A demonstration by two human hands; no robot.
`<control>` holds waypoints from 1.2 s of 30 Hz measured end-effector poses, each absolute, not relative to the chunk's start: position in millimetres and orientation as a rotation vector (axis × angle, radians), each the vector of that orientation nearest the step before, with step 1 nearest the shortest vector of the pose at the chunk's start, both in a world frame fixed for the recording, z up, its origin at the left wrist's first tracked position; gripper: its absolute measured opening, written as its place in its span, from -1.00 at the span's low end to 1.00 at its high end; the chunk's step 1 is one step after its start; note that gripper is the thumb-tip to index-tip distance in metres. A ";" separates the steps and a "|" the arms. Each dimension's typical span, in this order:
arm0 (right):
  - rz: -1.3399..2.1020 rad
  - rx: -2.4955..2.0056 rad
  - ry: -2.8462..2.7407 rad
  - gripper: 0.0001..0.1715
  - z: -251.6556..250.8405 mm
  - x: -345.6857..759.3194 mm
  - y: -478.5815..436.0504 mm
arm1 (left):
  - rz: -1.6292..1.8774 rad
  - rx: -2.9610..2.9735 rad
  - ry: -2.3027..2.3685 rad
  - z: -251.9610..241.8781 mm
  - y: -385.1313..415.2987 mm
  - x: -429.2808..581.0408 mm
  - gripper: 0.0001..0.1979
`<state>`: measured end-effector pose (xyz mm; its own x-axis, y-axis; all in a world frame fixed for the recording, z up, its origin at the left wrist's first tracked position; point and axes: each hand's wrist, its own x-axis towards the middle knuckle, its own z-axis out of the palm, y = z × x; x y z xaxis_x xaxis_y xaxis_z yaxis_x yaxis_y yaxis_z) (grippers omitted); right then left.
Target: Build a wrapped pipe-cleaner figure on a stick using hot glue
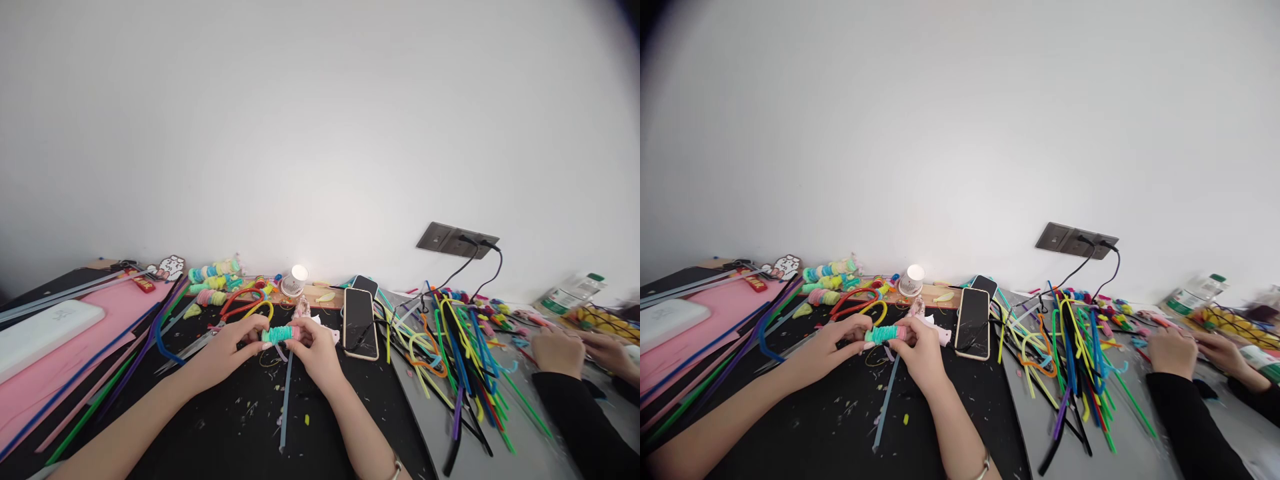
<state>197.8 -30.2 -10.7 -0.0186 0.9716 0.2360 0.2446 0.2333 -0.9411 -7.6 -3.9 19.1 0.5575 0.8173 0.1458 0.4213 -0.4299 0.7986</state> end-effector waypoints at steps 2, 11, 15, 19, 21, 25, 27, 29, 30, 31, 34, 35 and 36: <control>0.892 -1.211 -1.487 -0.74 -10.8 197.7 -30.2 | 0.670 2.058 0.993 19.7 -4.2 -7.7 -0.85; 0.872 -1.213 -1.485 -0.73 -11.5 197.2 -29.8 | 0.679 2.066 0.996 17.3 -1.8 -6.5 -0.87; 0.870 -1.204 -1.492 -0.74 -12.4 197.3 -30.4 | 0.695 2.070 0.993 15.3 -2.3 -7.4 -0.85; 0.883 -1.196 -1.484 -0.74 -12.6 197.4 -31.4 | 0.689 2.072 1.004 16.8 -3.9 -8.0 -0.86; 0.888 -1.194 -1.480 -0.74 -12.3 197.4 -31.5 | 0.690 2.078 1.007 17.3 -3.9 -7.8 -0.86; 0.900 -1.198 -1.474 -0.74 -11.8 197.2 -31.1 | 0.706 2.096 0.997 16.8 -3.2 -7.4 -0.85; 0.905 -1.196 -1.470 -0.74 -11.9 197.1 -30.6 | 0.704 2.091 0.996 16.8 -3.3 -7.6 -0.84; 0.909 -1.190 -1.465 -0.74 -11.9 197.0 -30.4 | 0.699 2.087 0.998 17.2 -3.7 -8.1 -0.82; 0.909 -1.186 -1.463 -0.74 -11.9 197.1 -30.4 | 0.692 2.086 0.996 17.5 -4.0 -8.3 -0.81; 0.909 -1.183 -1.463 -0.74 -11.8 197.1 -30.5 | 0.689 2.087 0.994 17.9 -4.3 -8.5 -0.79; 0.905 -1.188 -1.468 -0.75 -11.2 197.2 -30.9 | 0.685 2.089 0.982 18.7 -5.6 -9.2 -0.75; 0.906 -1.190 -1.470 -0.75 -11.0 197.2 -31.1 | 0.686 2.091 0.981 18.8 -5.9 -9.3 -0.76; 0.908 -1.192 -1.471 -0.75 -10.8 197.2 -31.2 | 0.687 2.095 0.984 19.0 -6.3 -9.3 -0.77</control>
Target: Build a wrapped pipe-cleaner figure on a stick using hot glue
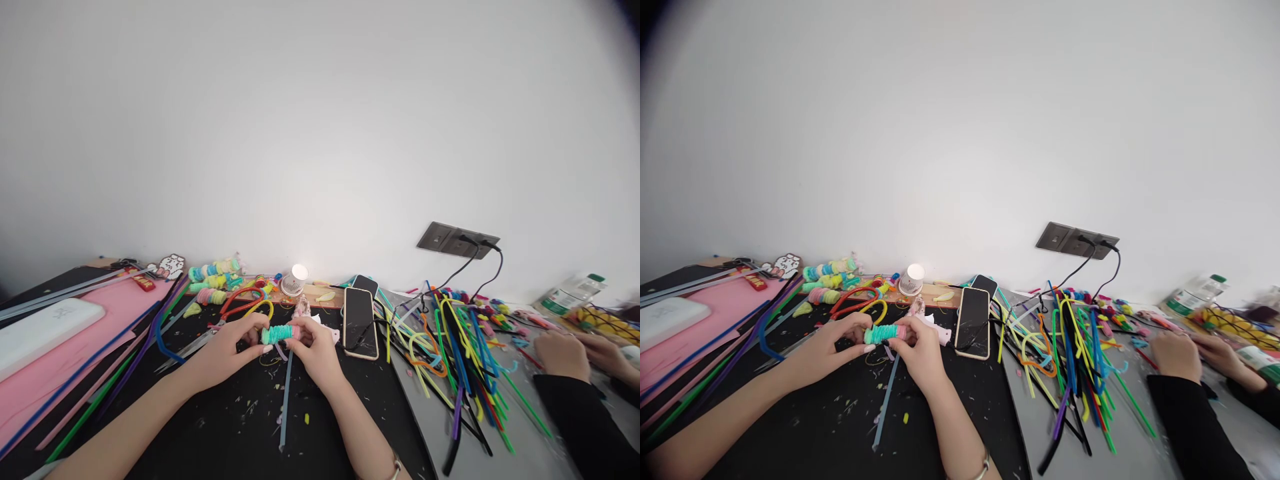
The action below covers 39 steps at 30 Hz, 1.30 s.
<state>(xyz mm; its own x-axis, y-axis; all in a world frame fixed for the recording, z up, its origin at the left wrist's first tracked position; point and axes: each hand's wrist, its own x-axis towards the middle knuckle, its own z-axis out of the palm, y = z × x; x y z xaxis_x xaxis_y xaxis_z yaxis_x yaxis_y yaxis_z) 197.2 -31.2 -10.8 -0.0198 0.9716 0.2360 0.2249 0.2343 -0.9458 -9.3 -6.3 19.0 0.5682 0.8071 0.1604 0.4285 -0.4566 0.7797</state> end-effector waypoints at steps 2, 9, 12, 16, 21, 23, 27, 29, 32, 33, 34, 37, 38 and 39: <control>0.916 -1.188 -1.472 -0.74 -10.7 197.1 -31.5 | 0.687 2.103 1.002 19.4 -6.7 -9.1 -0.79; 0.946 -1.172 -1.458 -0.74 -10.2 196.8 -32.1 | 0.685 2.114 0.992 22.1 -6.8 -8.1 -0.83; 0.965 -1.168 -1.450 -0.74 -10.0 196.5 -32.3 | 0.680 2.113 0.977 22.3 -6.7 -7.9 -0.84; 0.972 -1.170 -1.444 -0.74 -10.1 195.9 -32.6 | 0.685 2.107 0.958 21.9 -6.5 -7.6 -0.85; 0.983 -1.162 -1.443 -0.74 -10.9 195.6 -33.2 | 0.681 2.097 0.951 21.8 -7.4 -7.8 -0.86; 0.979 -1.164 -1.442 -0.73 -10.8 195.8 -33.3 | 0.673 2.098 0.963 22.2 -7.8 -7.9 -0.85; 0.973 -1.172 -1.442 -0.74 -10.2 195.9 -32.6 | 0.678 2.108 0.975 23.7 -8.5 -7.5 -0.84; 0.973 -1.170 -1.439 -0.74 -10.2 195.9 -32.0 | 0.675 2.113 0.994 24.4 -8.8 -7.2 -0.83; 0.973 -1.165 -1.440 -0.73 -10.5 195.9 -31.7 | 0.673 2.112 1.004 24.7 -8.9 -7.0 -0.82; 0.974 -1.165 -1.441 -0.73 -10.5 196.0 -31.8 | 0.675 2.110 1.000 24.7 -8.8 -7.0 -0.82; 0.974 -1.165 -1.443 -0.73 -10.5 196.1 -32.0 | 0.677 2.108 0.996 24.5 -8.6 -7.0 -0.83; 0.970 -1.169 -1.449 -0.74 -10.0 196.2 -32.6 | 0.674 2.094 0.981 23.9 -8.0 -7.1 -0.84; 0.970 -1.170 -1.450 -0.74 -9.8 196.1 -32.7 | 0.670 2.087 0.977 23.6 -7.8 -7.1 -0.84; 0.970 -1.172 -1.449 -0.74 -9.6 196.0 -32.8 | 0.666 2.083 0.975 23.2 -7.7 -7.2 -0.84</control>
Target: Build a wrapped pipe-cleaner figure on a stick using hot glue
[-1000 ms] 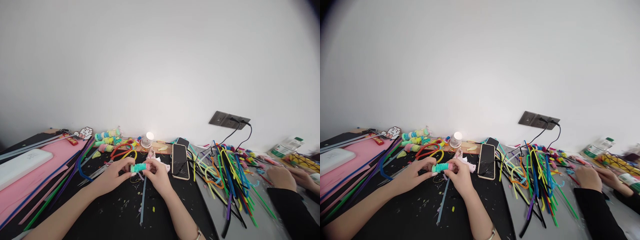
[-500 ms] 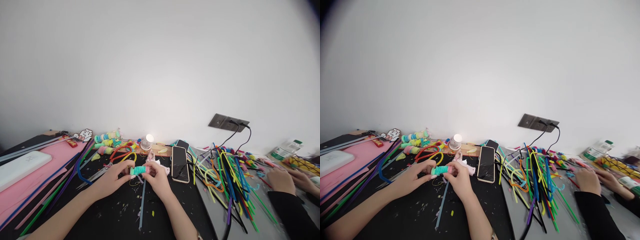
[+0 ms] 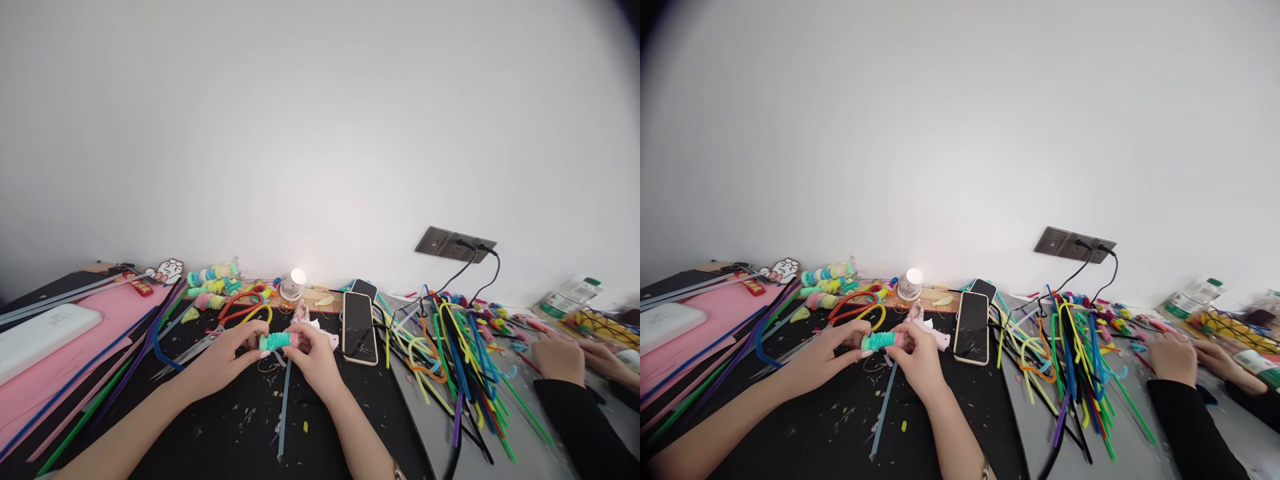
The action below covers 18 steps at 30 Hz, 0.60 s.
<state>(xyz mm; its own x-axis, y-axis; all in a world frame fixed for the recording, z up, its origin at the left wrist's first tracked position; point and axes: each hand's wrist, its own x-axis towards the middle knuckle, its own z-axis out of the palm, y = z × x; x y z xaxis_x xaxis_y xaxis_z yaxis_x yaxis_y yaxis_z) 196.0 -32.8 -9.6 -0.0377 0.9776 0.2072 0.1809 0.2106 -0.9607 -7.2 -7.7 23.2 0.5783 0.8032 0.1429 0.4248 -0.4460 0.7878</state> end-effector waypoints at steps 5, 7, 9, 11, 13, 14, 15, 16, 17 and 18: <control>0.978 -1.162 -1.440 -0.74 -9.4 195.6 -32.7 | 0.675 2.083 0.967 21.2 -7.6 -7.6 -0.84; 0.978 -1.159 -1.439 -0.74 -9.5 195.6 -32.7 | 0.682 2.086 0.968 20.6 -7.4 -7.8 -0.84; 0.974 -1.162 -1.441 -0.74 -9.8 195.6 -32.5 | 0.685 2.089 0.966 20.0 -7.0 -8.1 -0.84; 0.970 -1.169 -1.445 -0.73 -10.3 195.7 -32.3 | 0.688 2.090 0.959 19.3 -6.7 -8.4 -0.84; 0.963 -1.176 -1.447 -0.72 -10.9 195.8 -32.0 | 0.688 2.089 0.960 18.7 -6.7 -8.6 -0.84; 0.961 -1.178 -1.448 -0.72 -11.3 195.9 -31.9 | 0.686 2.086 0.961 18.4 -6.8 -8.7 -0.83; 0.961 -1.180 -1.450 -0.72 -11.6 196.0 -31.8 | 0.683 2.083 0.963 18.2 -6.9 -8.7 -0.83; 0.961 -1.181 -1.451 -0.72 -11.8 196.1 -31.7 | 0.682 2.081 0.963 18.1 -7.0 -8.7 -0.84; 0.961 -1.181 -1.453 -0.72 -11.9 196.2 -31.7 | 0.680 2.080 0.963 18.1 -7.1 -8.7 -0.84; 0.959 -1.181 -1.456 -0.73 -12.0 196.2 -31.7 | 0.680 2.079 0.962 18.2 -7.1 -8.6 -0.84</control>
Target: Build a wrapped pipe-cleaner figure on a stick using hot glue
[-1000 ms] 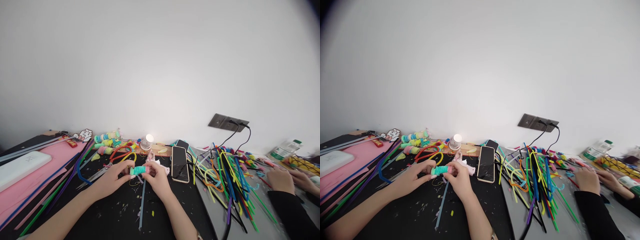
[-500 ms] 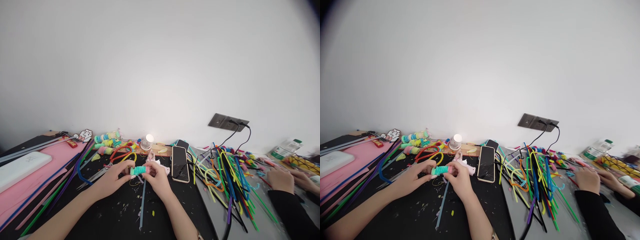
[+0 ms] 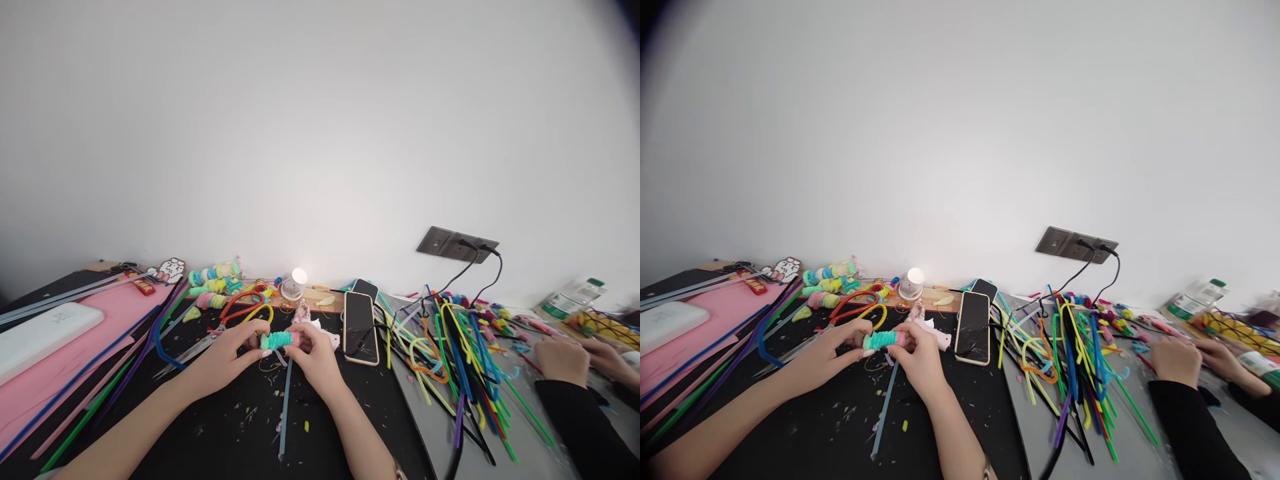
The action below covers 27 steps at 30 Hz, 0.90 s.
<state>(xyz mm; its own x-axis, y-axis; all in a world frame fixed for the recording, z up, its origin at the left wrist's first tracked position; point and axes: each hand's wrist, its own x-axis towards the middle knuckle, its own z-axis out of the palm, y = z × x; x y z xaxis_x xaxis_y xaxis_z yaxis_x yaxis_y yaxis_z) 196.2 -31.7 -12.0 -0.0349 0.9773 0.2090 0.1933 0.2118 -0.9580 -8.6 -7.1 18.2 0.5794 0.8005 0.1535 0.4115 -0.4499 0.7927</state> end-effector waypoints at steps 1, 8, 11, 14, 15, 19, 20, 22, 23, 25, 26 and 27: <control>0.958 -1.180 -1.458 -0.73 -12.0 196.3 -31.8 | 0.680 2.077 0.959 18.4 -7.1 -8.5 -0.84; 0.962 -1.179 -1.455 -0.73 -12.1 196.5 -32.1 | 0.671 2.072 0.958 19.9 -6.6 -7.5 -0.84; 0.970 -1.177 -1.452 -0.73 -12.0 196.3 -32.4 | 0.661 2.073 0.967 19.4 -7.2 -7.9 -0.84; 0.971 -1.175 -1.451 -0.73 -11.5 196.1 -32.5 | 0.666 2.083 0.965 19.1 -7.6 -8.0 -0.84; 0.970 -1.175 -1.451 -0.73 -11.2 196.1 -32.4 | 0.673 2.085 0.961 19.1 -7.5 -7.9 -0.84; 0.968 -1.175 -1.449 -0.73 -10.8 196.3 -31.6 | 0.671 2.085 0.976 19.0 -6.5 -7.4 -0.84; 0.970 -1.176 -1.448 -0.73 -10.9 196.4 -31.5 | 0.673 2.085 0.977 18.8 -6.2 -7.4 -0.83; 0.972 -1.178 -1.451 -0.73 -11.2 196.7 -31.6 | 0.674 2.087 0.976 18.4 -5.8 -7.3 -0.83; 0.970 -1.179 -1.454 -0.73 -11.4 196.8 -31.7 | 0.673 2.087 0.975 18.2 -5.6 -7.3 -0.83; 0.961 -1.180 -1.460 -0.73 -11.9 197.0 -32.0 | 0.670 2.080 0.973 18.1 -5.4 -7.1 -0.83; 0.959 -1.181 -1.461 -0.73 -12.1 197.0 -32.0 | 0.670 2.075 0.971 18.2 -5.3 -6.9 -0.83; 0.958 -1.180 -1.461 -0.73 -12.3 197.0 -32.1 | 0.669 2.068 0.968 18.5 -5.3 -6.7 -0.82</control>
<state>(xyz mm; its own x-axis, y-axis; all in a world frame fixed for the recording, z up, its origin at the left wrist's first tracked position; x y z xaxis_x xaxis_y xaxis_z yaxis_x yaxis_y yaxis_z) 197.0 -32.1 -12.3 -0.0384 0.9769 0.2104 0.1965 0.2139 -0.9569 -6.7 -5.3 18.5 0.5785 0.8036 0.1401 0.4155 -0.4382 0.7971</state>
